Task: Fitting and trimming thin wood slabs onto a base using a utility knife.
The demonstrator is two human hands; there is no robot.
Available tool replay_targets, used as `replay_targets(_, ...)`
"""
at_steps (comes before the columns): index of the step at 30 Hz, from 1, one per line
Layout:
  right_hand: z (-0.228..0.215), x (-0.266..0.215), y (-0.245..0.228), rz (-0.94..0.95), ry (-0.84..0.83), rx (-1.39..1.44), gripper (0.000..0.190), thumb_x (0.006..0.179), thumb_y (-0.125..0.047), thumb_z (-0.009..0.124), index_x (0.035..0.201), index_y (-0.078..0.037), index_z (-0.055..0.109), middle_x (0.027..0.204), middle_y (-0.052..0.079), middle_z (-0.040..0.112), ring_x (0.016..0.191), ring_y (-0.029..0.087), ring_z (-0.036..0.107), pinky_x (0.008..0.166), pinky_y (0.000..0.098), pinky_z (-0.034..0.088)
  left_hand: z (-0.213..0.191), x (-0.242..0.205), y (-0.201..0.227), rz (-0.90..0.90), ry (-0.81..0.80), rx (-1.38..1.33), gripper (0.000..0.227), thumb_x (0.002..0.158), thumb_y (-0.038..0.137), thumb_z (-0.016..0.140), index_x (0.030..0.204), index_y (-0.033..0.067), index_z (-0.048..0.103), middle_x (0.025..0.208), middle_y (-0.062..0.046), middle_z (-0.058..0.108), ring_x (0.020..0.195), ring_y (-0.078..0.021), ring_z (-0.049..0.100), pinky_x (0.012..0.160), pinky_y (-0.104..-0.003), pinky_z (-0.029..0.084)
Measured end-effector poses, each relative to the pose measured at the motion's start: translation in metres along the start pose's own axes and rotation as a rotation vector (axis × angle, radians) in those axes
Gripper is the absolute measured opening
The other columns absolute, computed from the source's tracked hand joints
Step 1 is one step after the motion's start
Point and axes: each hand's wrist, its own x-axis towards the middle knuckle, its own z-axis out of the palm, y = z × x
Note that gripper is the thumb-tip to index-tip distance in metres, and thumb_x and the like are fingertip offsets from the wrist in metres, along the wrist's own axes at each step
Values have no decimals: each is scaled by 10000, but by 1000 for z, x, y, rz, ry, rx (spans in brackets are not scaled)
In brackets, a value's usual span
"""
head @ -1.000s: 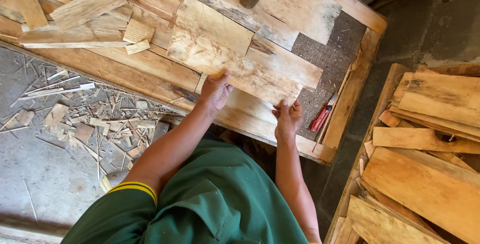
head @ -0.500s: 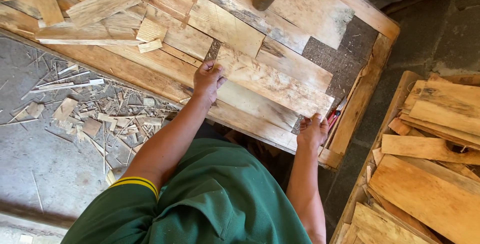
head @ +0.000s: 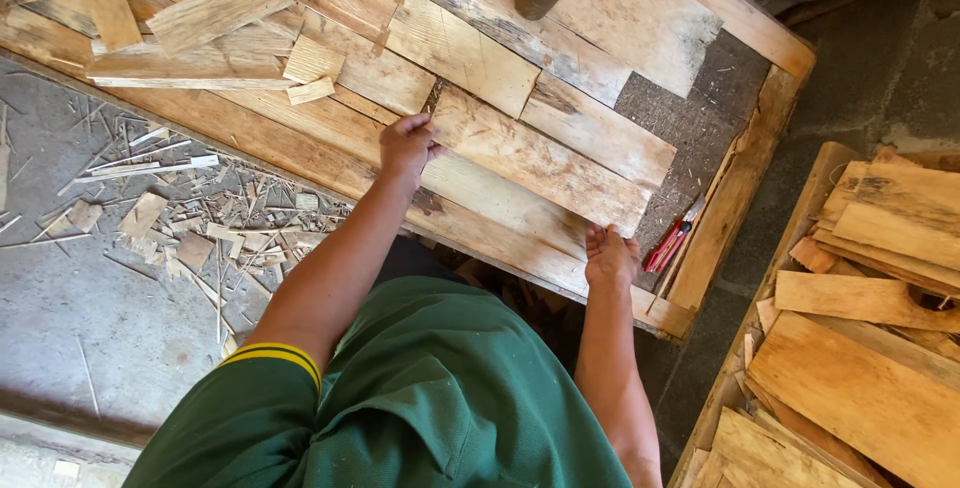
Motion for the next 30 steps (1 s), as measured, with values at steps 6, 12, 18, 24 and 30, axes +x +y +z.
replay_targets(6,8,8,15,120,-54,36,205,1018,11,524,1151,-122,444,962,80,656,907,351,753,742,456,642,-10,14,6,19,39,-209,124,936,30,675,1060,28,673,977,-108,719,788,-181,712,738,-351,675)
replay_targets(12,35,-25,33,141,-289,51,123,1060,-32,519,1159,-90,564,1066,118,694,1022,316,742,860,433,645,3,-7,-5,28,-131,-342,74,952,99,720,966,79,651,864,-44,698,759,-151,689,771,-354,660)
replay_targets(18,48,-78,13,125,-551,-379,258,1080,-162,437,1230,-30,601,1223,152,733,1045,305,757,886,427,640,13,-37,43,151,-80,-284,123,964,162,726,895,99,647,817,-45,699,721,-153,691,710,-353,667)
replay_targets(24,67,-123,-56,-75,-866,-1712,278,1009,-213,595,1198,-99,764,1066,101,825,926,214,770,874,368,607,16,-54,112,314,-26,30,134,981,179,709,884,97,667,751,15,653,649,-89,645,631,-283,660)
replay_targets(30,108,-160,-105,-371,-480,-1529,317,1034,-242,605,1315,-130,698,1112,126,772,916,224,749,752,373,641,56,-82,134,598,-294,309,69,1018,151,670,1009,100,715,791,24,633,637,-57,543,528,-235,500)
